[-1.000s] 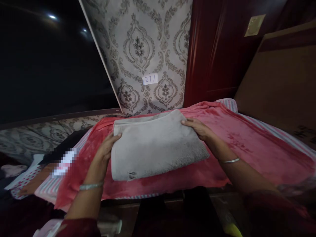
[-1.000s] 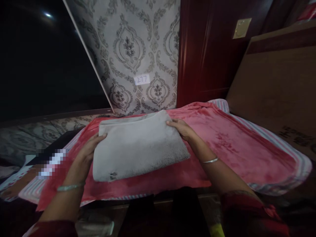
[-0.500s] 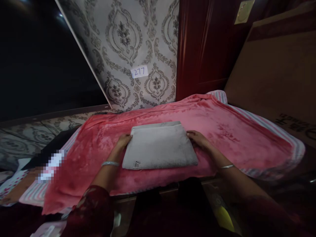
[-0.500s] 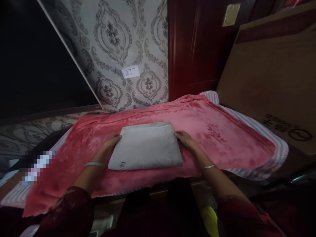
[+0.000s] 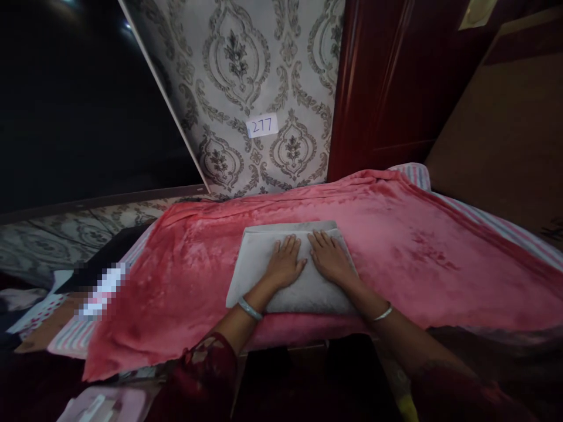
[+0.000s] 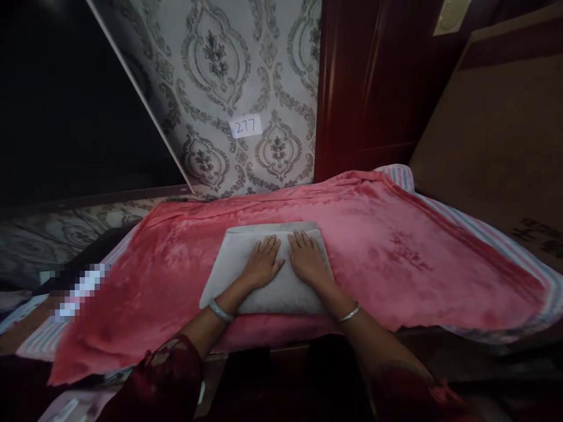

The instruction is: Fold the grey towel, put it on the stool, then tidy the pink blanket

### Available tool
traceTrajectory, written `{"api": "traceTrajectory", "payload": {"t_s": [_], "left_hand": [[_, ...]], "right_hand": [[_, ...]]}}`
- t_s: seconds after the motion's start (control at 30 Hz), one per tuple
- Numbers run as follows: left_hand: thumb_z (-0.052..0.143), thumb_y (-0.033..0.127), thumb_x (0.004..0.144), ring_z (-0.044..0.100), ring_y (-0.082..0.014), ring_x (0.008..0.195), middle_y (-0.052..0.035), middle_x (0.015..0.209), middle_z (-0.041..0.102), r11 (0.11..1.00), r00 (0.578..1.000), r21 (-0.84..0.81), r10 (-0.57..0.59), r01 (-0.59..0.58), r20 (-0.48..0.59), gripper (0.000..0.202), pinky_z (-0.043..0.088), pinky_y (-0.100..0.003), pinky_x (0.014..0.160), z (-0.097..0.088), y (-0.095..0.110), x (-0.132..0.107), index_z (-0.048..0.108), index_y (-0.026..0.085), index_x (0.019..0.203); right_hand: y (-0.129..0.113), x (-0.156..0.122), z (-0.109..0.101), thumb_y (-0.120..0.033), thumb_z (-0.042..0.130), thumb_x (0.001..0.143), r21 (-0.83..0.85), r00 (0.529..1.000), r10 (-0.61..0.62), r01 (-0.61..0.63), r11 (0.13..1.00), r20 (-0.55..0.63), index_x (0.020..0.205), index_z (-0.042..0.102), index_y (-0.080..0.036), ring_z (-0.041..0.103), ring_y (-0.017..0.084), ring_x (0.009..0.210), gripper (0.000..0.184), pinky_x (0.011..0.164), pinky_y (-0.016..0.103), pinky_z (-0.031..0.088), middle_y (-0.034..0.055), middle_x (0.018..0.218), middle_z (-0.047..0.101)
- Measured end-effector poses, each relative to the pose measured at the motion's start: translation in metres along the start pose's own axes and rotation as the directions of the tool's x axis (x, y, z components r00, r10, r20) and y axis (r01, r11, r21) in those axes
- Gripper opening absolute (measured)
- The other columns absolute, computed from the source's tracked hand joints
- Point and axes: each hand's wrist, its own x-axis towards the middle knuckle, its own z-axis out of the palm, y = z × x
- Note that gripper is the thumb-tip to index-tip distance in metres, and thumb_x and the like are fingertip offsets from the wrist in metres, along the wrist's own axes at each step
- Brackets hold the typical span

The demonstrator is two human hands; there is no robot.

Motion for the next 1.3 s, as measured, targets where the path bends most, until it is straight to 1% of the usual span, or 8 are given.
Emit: {"api": "traceTrajectory", "payload": {"t_s": [0.17, 0.33, 0.47, 0.6, 0.8, 1.0, 1.17, 1.3], "left_hand": [[0.037, 0.052, 0.1, 0.017, -0.0254, 0.155, -0.0142, 0.166, 0.023, 0.962, 0.996, 0.272, -0.032, 0.009, 0.079, 0.07, 0.014, -0.051, 0.127, -0.009, -0.011, 0.0, 0.029, 0.015, 0.158], [0.035, 0.055, 0.1, 0.02, -0.0266, 0.155, -0.0127, 0.166, 0.026, 0.927, 0.983, 0.353, -0.167, 0.131, 0.073, 0.068, 0.016, -0.051, 0.126, -0.038, -0.062, 0.005, 0.031, 0.018, 0.158], [0.029, 0.049, 0.103, 0.025, -0.0244, 0.153, -0.0136, 0.163, 0.033, 0.92, 0.982, 0.352, -0.19, 0.171, 0.02, 0.064, 0.016, -0.047, 0.126, -0.05, -0.092, 0.003, 0.035, 0.014, 0.156], [0.027, 0.043, 0.104, 0.032, -0.0241, 0.15, -0.0156, 0.159, 0.04, 0.913, 0.976, 0.343, -0.2, 0.219, -0.09, 0.059, 0.02, -0.046, 0.125, -0.045, -0.096, 0.002, 0.041, 0.011, 0.152], [0.035, 0.034, 0.102, 0.037, -0.0264, 0.147, -0.0141, 0.156, 0.045, 0.917, 0.969, 0.314, -0.236, 0.247, -0.075, 0.051, 0.027, -0.048, 0.122, -0.055, -0.094, 0.008, 0.047, 0.015, 0.148], [0.042, 0.025, 0.097, 0.055, -0.0326, 0.125, -0.02, 0.127, 0.064, 0.882, 0.926, 0.285, -0.347, 0.376, -0.148, 0.039, 0.041, -0.047, 0.108, -0.079, -0.11, 0.021, 0.068, 0.011, 0.123], [0.06, 0.028, 0.089, 0.063, -0.0274, 0.108, -0.0152, 0.111, 0.069, 0.872, 0.891, 0.194, -0.422, 0.449, -0.165, 0.026, 0.049, -0.035, 0.093, -0.088, -0.128, 0.03, 0.07, 0.013, 0.107], [0.06, 0.027, 0.087, 0.065, -0.0195, 0.092, -0.007, 0.101, 0.071, 0.88, 0.882, 0.106, -0.446, 0.463, -0.15, 0.023, 0.05, -0.026, 0.078, -0.088, -0.138, 0.03, 0.067, 0.016, 0.106]], "right_hand": [[0.002, -0.003, -0.003, -0.027, 0.033, 0.1, -0.088, 0.998, 0.022, -0.017, 0.996, 0.06, 0.155, 0.04, -0.013, 0.026, 0.029, 0.15, 0.057, 0.12, 0.053, 0.024, 0.0116, 0.162, 0.03], [0.0, -0.002, -0.006, -0.027, 0.031, 0.101, -0.111, 0.994, 0.038, -0.027, 0.993, 0.098, 0.157, 0.037, -0.014, 0.027, 0.028, 0.15, 0.058, 0.121, 0.052, 0.023, 0.0111, 0.163, 0.028], [-0.001, -0.002, -0.008, -0.027, 0.031, 0.101, -0.117, 0.992, 0.047, -0.033, 0.993, 0.118, 0.157, 0.036, -0.014, 0.025, 0.027, 0.151, 0.057, 0.122, 0.05, 0.022, 0.0099, 0.164, 0.026], [-0.004, -0.002, -0.01, -0.028, 0.032, 0.102, -0.104, 0.992, 0.05, -0.039, 0.994, 0.112, 0.157, 0.037, -0.014, 0.025, 0.027, 0.151, 0.057, 0.122, 0.05, 0.022, 0.0101, 0.164, 0.028], [0.0, 0.002, -0.02, -0.027, 0.041, 0.099, -0.07, 0.997, 0.055, -0.05, 0.996, 0.061, 0.152, 0.046, -0.016, 0.029, 0.028, 0.148, 0.054, 0.12, 0.048, 0.024, 0.0107, 0.16, 0.036], [0.039, 0.013, -0.044, -0.024, 0.042, 0.098, -0.016, 0.932, 0.357, -0.358, 0.933, -0.058, 0.14, 0.058, -0.014, 0.054, 0.03, 0.123, 0.046, 0.097, 0.04, 0.045, 0.0166, 0.136, 0.061], [0.059, 0.023, -0.044, -0.024, 0.049, 0.097, 0.084, 0.898, 0.439, -0.438, 0.895, 0.001, 0.119, 0.07, -0.013, 0.064, 0.023, 0.104, 0.033, 0.085, 0.029, 0.045, 0.0134, 0.114, 0.071], [0.063, 0.027, -0.038, -0.023, 0.055, 0.093, 0.203, 0.878, 0.478, -0.466, 0.861, -0.016, 0.107, 0.07, -0.015, 0.064, 0.019, 0.089, 0.021, 0.069, 0.025, 0.041, 0.0085, 0.101, 0.072]]}}
